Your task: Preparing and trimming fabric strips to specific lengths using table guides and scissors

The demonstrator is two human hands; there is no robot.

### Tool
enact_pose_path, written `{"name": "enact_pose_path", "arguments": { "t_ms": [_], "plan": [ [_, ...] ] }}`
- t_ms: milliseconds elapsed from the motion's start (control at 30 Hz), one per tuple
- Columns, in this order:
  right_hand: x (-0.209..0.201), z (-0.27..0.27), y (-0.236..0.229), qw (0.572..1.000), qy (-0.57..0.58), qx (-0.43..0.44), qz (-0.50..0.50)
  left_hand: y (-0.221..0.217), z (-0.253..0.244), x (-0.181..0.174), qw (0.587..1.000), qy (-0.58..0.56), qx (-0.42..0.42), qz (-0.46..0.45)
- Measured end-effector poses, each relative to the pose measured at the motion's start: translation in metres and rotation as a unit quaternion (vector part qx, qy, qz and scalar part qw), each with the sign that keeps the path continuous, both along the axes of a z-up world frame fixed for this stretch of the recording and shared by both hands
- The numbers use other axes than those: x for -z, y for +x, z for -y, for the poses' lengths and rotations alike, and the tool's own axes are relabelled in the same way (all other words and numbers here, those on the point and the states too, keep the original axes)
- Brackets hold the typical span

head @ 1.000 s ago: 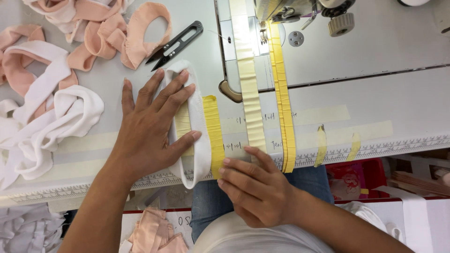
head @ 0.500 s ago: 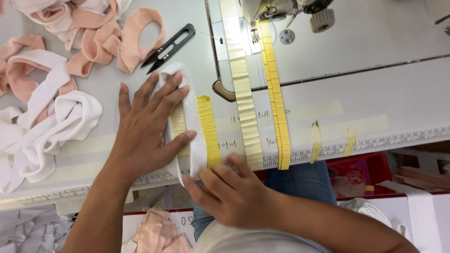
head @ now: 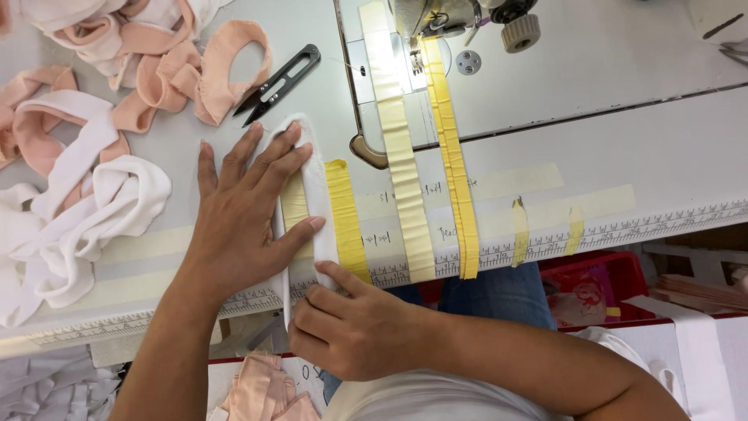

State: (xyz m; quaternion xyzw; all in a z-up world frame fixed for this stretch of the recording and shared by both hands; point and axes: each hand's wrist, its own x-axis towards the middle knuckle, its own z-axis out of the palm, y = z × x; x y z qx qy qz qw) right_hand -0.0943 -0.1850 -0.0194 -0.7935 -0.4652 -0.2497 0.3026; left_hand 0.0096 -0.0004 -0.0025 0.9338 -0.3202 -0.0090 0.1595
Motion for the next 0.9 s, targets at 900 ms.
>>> {"name": "enact_pose_path", "arguments": {
  "t_ms": [900],
  "plan": [
    [-0.074,0.072,0.026,0.536,0.489,-0.166,-0.668,-0.058,0.037,-0.087,0.918,-0.366,-0.151,-0.017]
  ]
}}
